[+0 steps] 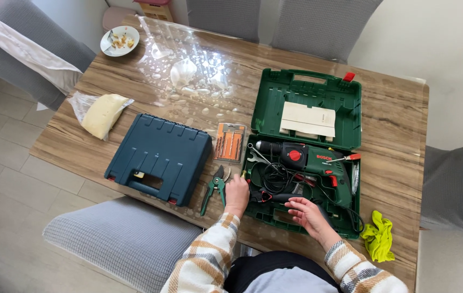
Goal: The person wipes a blue toolbox and a green Bosch toolbox with a yellow cloth, then opens the green toolbox and removes several tools including pliers, a drill, and a screwdriver, placing them on the table. The person continues to remove and arrange tools on the table.
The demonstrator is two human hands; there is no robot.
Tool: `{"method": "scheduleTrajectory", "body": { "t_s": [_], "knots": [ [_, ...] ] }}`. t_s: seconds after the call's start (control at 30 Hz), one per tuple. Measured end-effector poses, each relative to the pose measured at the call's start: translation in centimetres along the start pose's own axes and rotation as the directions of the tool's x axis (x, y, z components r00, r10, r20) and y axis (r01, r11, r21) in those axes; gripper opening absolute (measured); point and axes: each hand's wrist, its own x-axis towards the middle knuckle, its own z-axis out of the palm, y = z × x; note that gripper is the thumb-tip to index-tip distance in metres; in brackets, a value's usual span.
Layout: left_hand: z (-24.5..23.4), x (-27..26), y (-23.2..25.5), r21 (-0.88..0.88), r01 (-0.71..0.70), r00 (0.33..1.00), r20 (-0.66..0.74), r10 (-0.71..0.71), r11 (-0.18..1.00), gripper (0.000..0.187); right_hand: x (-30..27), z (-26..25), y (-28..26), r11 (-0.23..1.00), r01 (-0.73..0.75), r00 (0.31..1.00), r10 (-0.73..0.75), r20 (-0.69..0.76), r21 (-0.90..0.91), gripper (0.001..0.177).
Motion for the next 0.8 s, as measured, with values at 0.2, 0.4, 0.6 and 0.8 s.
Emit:
{"method": "scheduleTrajectory", "body": {
  "t_s": [0.2,0.4,0.6,0.8],
  "knots": [
    [-3.3,0.5,-2.0,-0.484,0.631,0.772,0.463,-0.434,0.606,0.02,1.1,-0.2,0.7,1.0,-0.011,1.0,0.011,0.019,-0.011,0.033],
    [-0.9,-1.9,-6.1,-0.611,0.77,0.368,0.659,-0.656,-0.182,0.009,1.8,0.2,1.4,0.999,-0.026,0.999,0.027,0.046,-0.018,0.035],
    [3.1,-7.5,-9.4,-0.65,0.422,0.092,0.725,-0.683,-0.632,0.017,1.7,1.1,1.9,0.999,-0.037,0.997,0.039,0.067,-0.034,0.036],
    [5.8,-9.9,-11.7,-0.569,0.389,-0.04,0.776,-0.63,-0.725,0.021,0.9,1.0,1.7,0.998,-0.043,0.997,0.046,0.062,-0.056,0.034]
  ]
}}
